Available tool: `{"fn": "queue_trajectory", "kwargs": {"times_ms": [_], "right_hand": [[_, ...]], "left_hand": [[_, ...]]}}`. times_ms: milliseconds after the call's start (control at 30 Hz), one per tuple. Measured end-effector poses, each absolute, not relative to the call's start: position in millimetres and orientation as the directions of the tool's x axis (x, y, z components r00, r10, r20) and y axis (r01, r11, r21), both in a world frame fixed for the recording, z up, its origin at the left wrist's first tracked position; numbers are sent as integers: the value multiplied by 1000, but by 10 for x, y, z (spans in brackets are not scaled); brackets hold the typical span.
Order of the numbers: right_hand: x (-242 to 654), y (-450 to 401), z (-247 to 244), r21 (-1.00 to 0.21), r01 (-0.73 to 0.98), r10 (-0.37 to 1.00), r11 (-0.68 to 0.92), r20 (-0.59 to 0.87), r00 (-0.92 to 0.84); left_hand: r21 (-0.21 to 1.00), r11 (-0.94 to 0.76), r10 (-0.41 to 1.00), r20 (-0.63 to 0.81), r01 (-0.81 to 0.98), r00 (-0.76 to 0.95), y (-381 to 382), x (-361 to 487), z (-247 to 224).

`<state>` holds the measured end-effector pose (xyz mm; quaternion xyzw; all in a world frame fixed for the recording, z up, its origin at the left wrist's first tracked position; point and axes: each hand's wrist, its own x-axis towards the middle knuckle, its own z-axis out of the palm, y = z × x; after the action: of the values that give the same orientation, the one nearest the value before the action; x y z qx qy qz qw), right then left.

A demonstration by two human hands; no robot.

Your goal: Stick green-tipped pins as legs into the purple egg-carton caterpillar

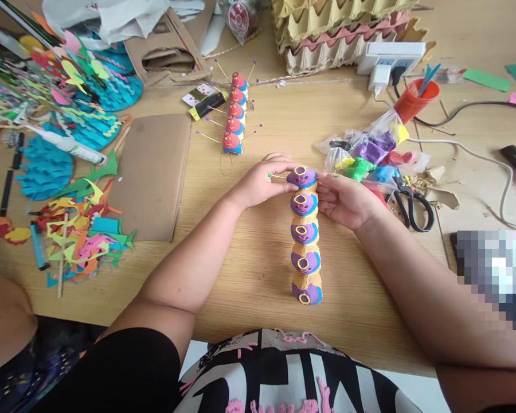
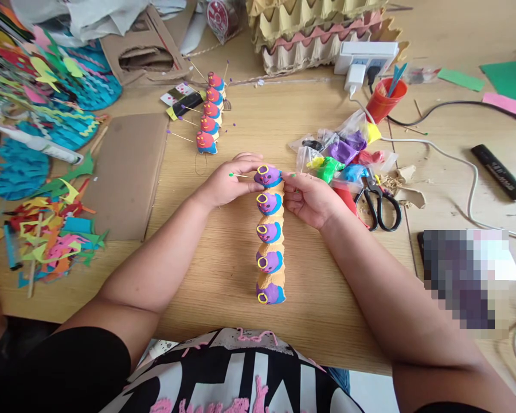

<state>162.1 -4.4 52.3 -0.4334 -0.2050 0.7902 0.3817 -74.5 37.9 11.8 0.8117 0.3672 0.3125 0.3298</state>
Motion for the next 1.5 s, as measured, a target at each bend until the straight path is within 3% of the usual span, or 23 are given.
{"fn": "queue_trajectory", "kwargs": {"times_ms": [200,467,1500], "right_hand": [[1617,-41,460,-713,-389,811,-584,-491,-317],[1604,-38,557,-624,-442,764,-644,-555,-329],[1585,-33,480,-659,-464,802,-593,-535,-266]], "left_hand": [[769,-502,808,252,396,533,377,-744,130],[766,-524,794,282,372,538,384,-749,100],[741,-540,788,280,399,548,383,-746,101]]}}
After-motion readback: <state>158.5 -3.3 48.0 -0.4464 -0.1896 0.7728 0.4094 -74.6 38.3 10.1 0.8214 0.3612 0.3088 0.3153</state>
